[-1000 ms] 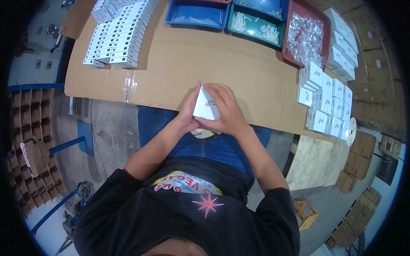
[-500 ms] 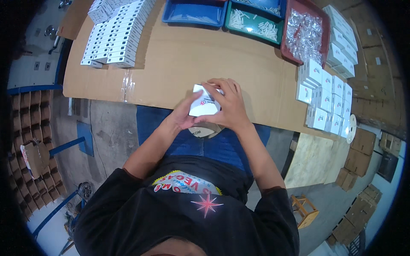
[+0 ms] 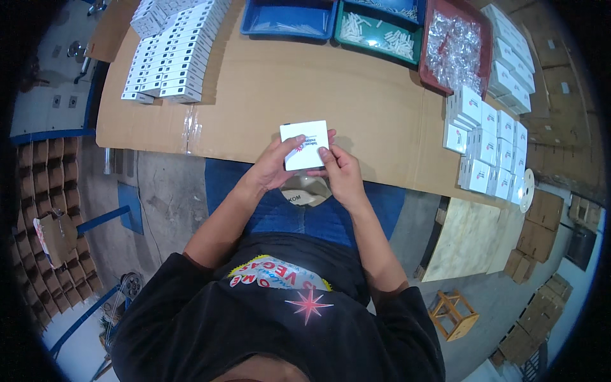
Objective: The recorder is assembling small electronic or mechanical units and placing them into white cardboard boxes.
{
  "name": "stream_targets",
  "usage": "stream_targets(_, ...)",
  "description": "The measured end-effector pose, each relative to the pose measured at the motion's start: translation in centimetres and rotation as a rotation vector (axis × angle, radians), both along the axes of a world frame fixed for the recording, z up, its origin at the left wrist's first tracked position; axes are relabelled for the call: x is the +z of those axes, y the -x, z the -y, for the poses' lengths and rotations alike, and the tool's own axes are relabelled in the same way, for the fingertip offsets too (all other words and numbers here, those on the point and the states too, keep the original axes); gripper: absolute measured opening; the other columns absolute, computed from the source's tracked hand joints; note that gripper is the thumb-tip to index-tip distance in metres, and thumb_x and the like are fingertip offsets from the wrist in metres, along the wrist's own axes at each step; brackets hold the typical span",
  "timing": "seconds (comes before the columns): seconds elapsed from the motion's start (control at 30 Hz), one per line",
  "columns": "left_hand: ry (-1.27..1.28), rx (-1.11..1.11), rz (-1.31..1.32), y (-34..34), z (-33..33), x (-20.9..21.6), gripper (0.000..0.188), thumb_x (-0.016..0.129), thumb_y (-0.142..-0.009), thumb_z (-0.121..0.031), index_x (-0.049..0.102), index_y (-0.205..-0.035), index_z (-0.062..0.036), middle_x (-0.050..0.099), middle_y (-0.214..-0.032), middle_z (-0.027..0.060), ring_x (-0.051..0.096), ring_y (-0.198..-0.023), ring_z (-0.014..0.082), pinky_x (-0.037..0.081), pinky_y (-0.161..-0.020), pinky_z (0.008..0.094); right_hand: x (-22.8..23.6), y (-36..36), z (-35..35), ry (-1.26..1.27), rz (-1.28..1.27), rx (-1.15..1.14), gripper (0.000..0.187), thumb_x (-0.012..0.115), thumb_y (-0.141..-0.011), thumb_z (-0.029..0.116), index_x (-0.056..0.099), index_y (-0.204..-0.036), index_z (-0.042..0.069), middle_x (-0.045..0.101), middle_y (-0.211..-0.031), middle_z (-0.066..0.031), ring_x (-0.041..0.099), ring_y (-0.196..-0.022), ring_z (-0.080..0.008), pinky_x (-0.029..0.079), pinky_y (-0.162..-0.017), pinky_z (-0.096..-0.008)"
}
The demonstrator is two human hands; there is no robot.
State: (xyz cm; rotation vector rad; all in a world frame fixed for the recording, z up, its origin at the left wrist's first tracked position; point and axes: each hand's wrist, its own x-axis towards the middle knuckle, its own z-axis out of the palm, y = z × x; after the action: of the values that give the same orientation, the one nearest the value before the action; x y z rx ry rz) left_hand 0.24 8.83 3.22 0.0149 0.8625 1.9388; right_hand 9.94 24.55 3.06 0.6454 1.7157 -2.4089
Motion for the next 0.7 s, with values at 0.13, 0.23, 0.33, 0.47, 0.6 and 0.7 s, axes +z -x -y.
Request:
stream_targets(0.13,0.011,0.028,0.021,-0.2,-0.1,0.0,0.048,0.054,-0.105,-0.025,0.052,-0.145,0.0018,0.063,-0.141,0.013,0.063,-0.125,0.0242,0.055,-0.101,0.0373,0.1,0.0,0.7,0.037,0.024,-0.06,0.033,0.054,-0.109,0.023,0.063,-0.126,-0.004,0.07,-0.112,-0.0092,0.07,-0.1,-0.0156,0.063,-0.086,-0.0325)
stream_targets(0.23,-0.011,0.043,-0.008,-0.1,-0.1,-0.2,0.058,0.055,-0.106,-0.027,0.039,-0.151,0.0054,0.056,-0.148,0.0193,0.056,-0.136,0.0303,0.049,-0.112,0.0431,-0.5,-0.2,0.4,0.258,-0.004,-0.061,0.032,0.055,-0.109,0.021,0.062,-0.127,-0.004,0.07,-0.115,-0.0097,0.069,-0.105,-0.0165,0.062,-0.091,-0.0346)
stream_targets(0.33,0.001,0.018,-0.01,0.0,0.1,-0.6,0.059,0.055,-0.106,-0.028,0.038,-0.151,0.0053,0.054,-0.15,0.0201,0.055,-0.136,0.0304,0.048,-0.113,0.0431,-0.6,-0.3,0.0,0.295,0.018,-0.019,0.03,0.056,-0.108,0.018,0.062,-0.127,-0.003,0.07,-0.115,-0.0096,0.068,-0.108,-0.0172,0.061,-0.093,-0.0358)
stream_targets(0.47,-0.025,0.015,-0.025,-0.2,0.2,-1.7,0.055,0.055,-0.106,-0.028,0.042,-0.149,0.0035,0.057,-0.146,0.0185,0.058,-0.132,0.0291,0.05,-0.111,0.0434,-0.3,-0.3,0.5,0.317,0.022,-0.056,0.027,0.057,-0.107,0.016,0.063,-0.126,-0.003,0.07,-0.115,-0.0101,0.069,-0.106,-0.0173,0.061,-0.092,-0.0352)
stream_targets(0.6,0.174,0.062,-0.048,-1.1,0.1,-2.7,0.042,0.054,-0.108,-0.025,0.051,-0.142,-0.0004,0.064,-0.132,0.0122,0.066,-0.118,0.0232,0.056,-0.101,0.0384,-1.0,-0.1,-0.3,0.302,0.022,-0.195,0.027,0.059,-0.106,0.017,0.064,-0.125,-0.002,0.072,-0.113,-0.0107,0.072,-0.098,-0.0169,0.062,-0.087,-0.0327)
stream_targets(0.7,0.229,0.049,-0.098,-1.1,0.0,-3.0,0.036,0.053,-0.109,-0.024,0.055,-0.137,-0.0017,0.067,-0.126,0.0105,0.069,-0.11,0.0191,0.06,-0.091,0.0338,-0.8,0.0,0.0,0.336,0.013,-0.264,0.027,0.061,-0.105,0.018,0.064,-0.124,-0.001,0.073,-0.111,-0.0105,0.073,-0.093,-0.0171,0.062,-0.083,-0.0312)
